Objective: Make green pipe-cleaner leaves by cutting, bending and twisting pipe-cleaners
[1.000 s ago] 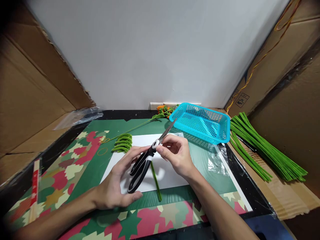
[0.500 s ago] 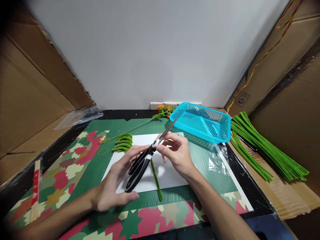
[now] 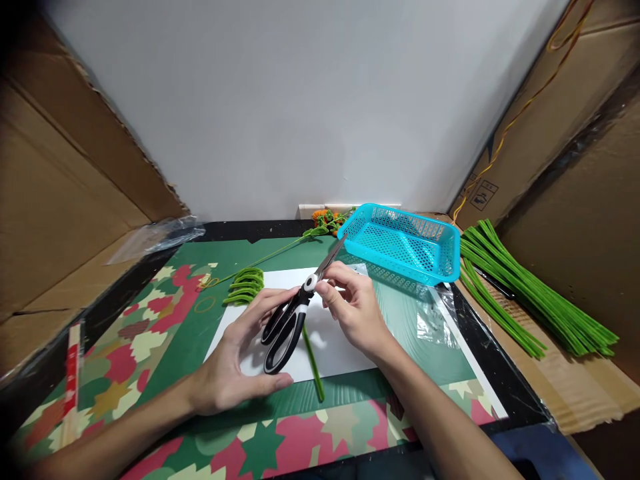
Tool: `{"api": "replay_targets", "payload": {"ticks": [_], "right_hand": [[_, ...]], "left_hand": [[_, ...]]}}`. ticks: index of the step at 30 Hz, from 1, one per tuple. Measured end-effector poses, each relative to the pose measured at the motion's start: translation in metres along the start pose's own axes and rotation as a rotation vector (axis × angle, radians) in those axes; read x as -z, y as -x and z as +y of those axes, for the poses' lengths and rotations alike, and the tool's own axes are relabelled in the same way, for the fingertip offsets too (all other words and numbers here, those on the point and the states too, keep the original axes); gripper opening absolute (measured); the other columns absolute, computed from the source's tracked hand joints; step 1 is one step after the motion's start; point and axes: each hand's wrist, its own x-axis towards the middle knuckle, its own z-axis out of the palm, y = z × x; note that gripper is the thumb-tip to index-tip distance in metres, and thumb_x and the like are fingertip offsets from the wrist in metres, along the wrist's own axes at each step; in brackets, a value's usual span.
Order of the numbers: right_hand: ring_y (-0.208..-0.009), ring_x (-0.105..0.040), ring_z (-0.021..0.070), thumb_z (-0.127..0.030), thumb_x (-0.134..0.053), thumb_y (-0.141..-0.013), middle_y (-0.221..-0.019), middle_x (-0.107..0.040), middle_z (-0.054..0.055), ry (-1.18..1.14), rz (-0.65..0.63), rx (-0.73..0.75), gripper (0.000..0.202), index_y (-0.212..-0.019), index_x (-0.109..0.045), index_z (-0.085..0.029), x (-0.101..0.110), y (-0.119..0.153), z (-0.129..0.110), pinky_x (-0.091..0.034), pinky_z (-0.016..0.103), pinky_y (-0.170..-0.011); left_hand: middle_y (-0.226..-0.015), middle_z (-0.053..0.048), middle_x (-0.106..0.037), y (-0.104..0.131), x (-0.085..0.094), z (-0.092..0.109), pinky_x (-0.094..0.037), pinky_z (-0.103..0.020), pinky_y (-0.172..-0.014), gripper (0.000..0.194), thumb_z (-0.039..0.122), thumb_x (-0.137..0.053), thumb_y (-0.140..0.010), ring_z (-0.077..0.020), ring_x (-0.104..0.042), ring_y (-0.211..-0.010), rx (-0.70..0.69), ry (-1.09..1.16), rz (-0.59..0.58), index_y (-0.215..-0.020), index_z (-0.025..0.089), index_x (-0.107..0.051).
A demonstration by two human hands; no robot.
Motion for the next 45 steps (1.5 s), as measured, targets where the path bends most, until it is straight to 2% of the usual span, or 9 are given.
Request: {"api": "replay_targets", "payload": {"ticks": [6, 11, 16, 23, 26, 32, 37, 41, 45], "right_hand": [[-0.060, -0.049, 0.0103, -0.046, -0.063, -0.104, -0.084, -0.048, 0.000, 0.049, 0.014, 0.014, 0.036, -0.079, -0.060, -0.020, -0.001, 0.002, -0.001, -0.040, 0.021, -0.041], [-0.073, -0.058, 0.0145, -0.048, -0.051, -0.109, -0.093, -0.055, 0.001, -0.029, 0.006, -0.008, 0.027, -0.103, -0.059, -0.023, -0.015, 0.005, -0.002, -0.052, 0.024, -0.054], [-0.077, -0.059, 0.0146, -0.046, -0.041, -0.113, -0.098, -0.066, 0.003, -0.083, 0.203, 0.022, 0.031, -0.102, -0.058, -0.022, -0.015, 0.006, -0.005, -0.052, 0.028, -0.071], [-0.091, -0.069, 0.0205, -0.049, -0.047, -0.109, -0.097, -0.073, 0.006, -0.029, 0.393, -0.007, 0.033, -0.098, -0.062, -0.021, 0.019, -0.008, -0.012, -0.054, 0.035, -0.082], [-0.084, -0.068, 0.0212, -0.050, -0.047, -0.109, -0.087, -0.068, 0.003, 0.158, 0.314, -0.011, 0.031, -0.099, -0.058, -0.023, 0.028, -0.009, -0.011, -0.052, 0.035, -0.078], [-0.081, -0.060, 0.0249, -0.037, -0.037, -0.113, -0.093, -0.067, 0.008, 1.152, 0.023, 0.001, 0.026, -0.109, -0.058, -0.021, 0.030, -0.001, 0.002, -0.038, 0.034, -0.068], [-0.089, -0.062, 0.0275, -0.027, -0.039, -0.113, -0.095, -0.069, 0.009, 1.467, -0.140, 0.067, 0.022, -0.106, -0.058, -0.020, 0.025, 0.000, 0.015, -0.037, 0.036, -0.075], [-0.093, -0.059, 0.0279, -0.024, -0.044, -0.112, -0.102, -0.067, 0.010, 1.560, -0.225, 0.060, 0.016, -0.106, -0.057, -0.018, 0.023, 0.001, 0.021, -0.039, 0.037, -0.079], [-0.096, -0.056, 0.0289, -0.026, -0.044, -0.112, -0.106, -0.064, 0.011, 1.569, -0.214, 0.089, 0.017, -0.107, -0.057, -0.018, 0.021, 0.001, 0.024, -0.040, 0.039, -0.082]], "left_hand": [[-0.147, -0.008, -0.046, 0.002, 0.000, -0.001, -0.051, -0.043, -0.109, 0.095, 0.030, -0.090, -0.077, -0.0341, -0.051, -0.136, 0.046, -0.133, -0.002, -0.159, 0.041, -0.044], [-0.154, -0.007, -0.046, -0.002, 0.000, -0.001, -0.041, -0.045, -0.122, 0.100, 0.029, -0.090, -0.078, -0.0328, -0.046, -0.145, -0.017, -0.169, -0.041, -0.162, 0.042, -0.038], [-0.159, -0.010, -0.043, -0.003, -0.002, -0.001, -0.045, -0.041, -0.119, 0.092, 0.021, -0.078, -0.089, -0.0287, -0.046, -0.145, -0.028, -0.272, -0.099, -0.165, 0.038, -0.029], [-0.130, -0.012, -0.064, 0.000, 0.003, -0.016, -0.049, -0.043, -0.101, 0.041, 0.001, -0.054, -0.095, -0.0277, -0.058, -0.119, -0.184, -0.579, -0.212, -0.125, 0.024, -0.070], [-0.128, -0.013, -0.065, -0.001, 0.004, -0.018, -0.047, -0.042, -0.100, 0.029, 0.009, -0.057, -0.100, -0.0279, -0.059, -0.116, -0.224, -0.632, -0.270, -0.121, 0.022, -0.073], [-0.111, -0.008, -0.071, -0.004, 0.004, -0.018, -0.044, -0.036, -0.093, 0.015, 0.025, -0.060, -0.105, -0.0230, -0.061, -0.099, -0.220, -0.631, -0.339, -0.112, 0.022, -0.073], [-0.098, -0.006, -0.069, -0.005, 0.002, -0.016, -0.043, -0.033, -0.082, 0.015, 0.024, -0.055, -0.107, -0.0206, -0.060, -0.088, -0.187, -0.639, -0.321, -0.096, 0.019, -0.064], [-0.084, -0.002, -0.064, -0.002, 0.000, -0.014, -0.042, -0.031, -0.073, 0.017, 0.022, -0.047, -0.109, -0.0183, -0.054, -0.075, -0.128, -0.557, -0.165, -0.095, 0.020, -0.058], [-0.070, 0.005, -0.055, -0.001, 0.000, -0.014, -0.040, -0.025, -0.059, 0.014, 0.035, -0.048, -0.109, -0.0138, -0.051, -0.063, 0.146, -0.156, 0.081, -0.105, 0.023, -0.055]]}}
